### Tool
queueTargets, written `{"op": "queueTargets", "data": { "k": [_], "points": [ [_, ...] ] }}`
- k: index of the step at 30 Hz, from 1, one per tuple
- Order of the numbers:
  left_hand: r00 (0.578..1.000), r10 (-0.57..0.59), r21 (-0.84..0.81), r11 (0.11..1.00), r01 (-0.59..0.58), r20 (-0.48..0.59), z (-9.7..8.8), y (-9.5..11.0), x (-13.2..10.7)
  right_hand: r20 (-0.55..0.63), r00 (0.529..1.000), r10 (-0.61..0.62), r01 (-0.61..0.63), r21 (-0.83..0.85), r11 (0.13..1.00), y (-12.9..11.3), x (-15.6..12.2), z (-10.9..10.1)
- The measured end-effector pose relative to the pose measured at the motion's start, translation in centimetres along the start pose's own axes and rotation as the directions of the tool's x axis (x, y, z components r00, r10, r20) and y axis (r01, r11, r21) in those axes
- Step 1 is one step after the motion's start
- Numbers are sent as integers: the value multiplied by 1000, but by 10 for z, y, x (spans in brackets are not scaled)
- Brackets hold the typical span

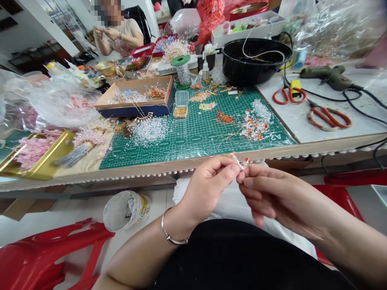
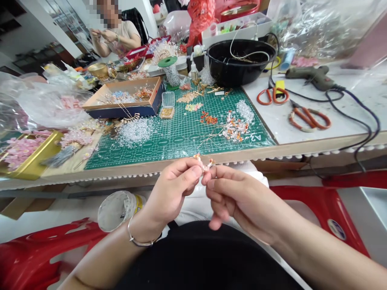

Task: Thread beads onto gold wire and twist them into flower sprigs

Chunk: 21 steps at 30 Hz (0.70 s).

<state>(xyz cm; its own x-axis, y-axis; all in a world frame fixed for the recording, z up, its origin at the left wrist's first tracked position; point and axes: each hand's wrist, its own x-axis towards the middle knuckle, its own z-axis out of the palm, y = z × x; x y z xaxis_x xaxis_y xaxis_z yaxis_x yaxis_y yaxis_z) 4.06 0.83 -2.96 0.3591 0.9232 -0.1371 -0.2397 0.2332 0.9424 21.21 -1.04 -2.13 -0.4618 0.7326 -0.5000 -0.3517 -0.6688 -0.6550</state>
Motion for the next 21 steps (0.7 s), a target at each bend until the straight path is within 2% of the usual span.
{"op": "queueTargets", "data": {
  "k": [2, 4, 7, 9, 12, 14, 17, 21],
  "points": [
    [994, -103, -108, 989, 104, 21, 0, -1, 0, -54, 997, -61, 57, -74, 996, 3, 3, -2],
    [984, -171, -146, 973, 177, 54, -1, 0, 0, -96, 987, -128, 109, -186, 976, 6, 5, -6],
    [984, -161, -124, 978, 170, 82, -2, 2, -1, -158, 954, -256, 185, -364, 913, 9, 6, -12],
    [983, -144, -82, 985, 154, 116, -4, 3, -1, -178, 929, -325, 202, -493, 846, 8, 4, -15],
    [971, -171, -16, 984, 176, 165, -8, 5, -2, -179, 886, -427, 194, -694, 693, 5, -1, -16],
    [969, -179, 6, 984, 180, 169, -10, 6, -3, -172, 862, -476, 192, -758, 623, 3, -4, -16],
    [978, -138, 37, 990, 134, 154, -12, 7, -4, -200, 856, -477, 177, -753, 633, 2, -5, -15],
    [989, -115, 146, 984, 102, 90, -10, 9, -5, -220, 883, -414, 144, -714, 685, -1, -4, -12]
  ]
}}
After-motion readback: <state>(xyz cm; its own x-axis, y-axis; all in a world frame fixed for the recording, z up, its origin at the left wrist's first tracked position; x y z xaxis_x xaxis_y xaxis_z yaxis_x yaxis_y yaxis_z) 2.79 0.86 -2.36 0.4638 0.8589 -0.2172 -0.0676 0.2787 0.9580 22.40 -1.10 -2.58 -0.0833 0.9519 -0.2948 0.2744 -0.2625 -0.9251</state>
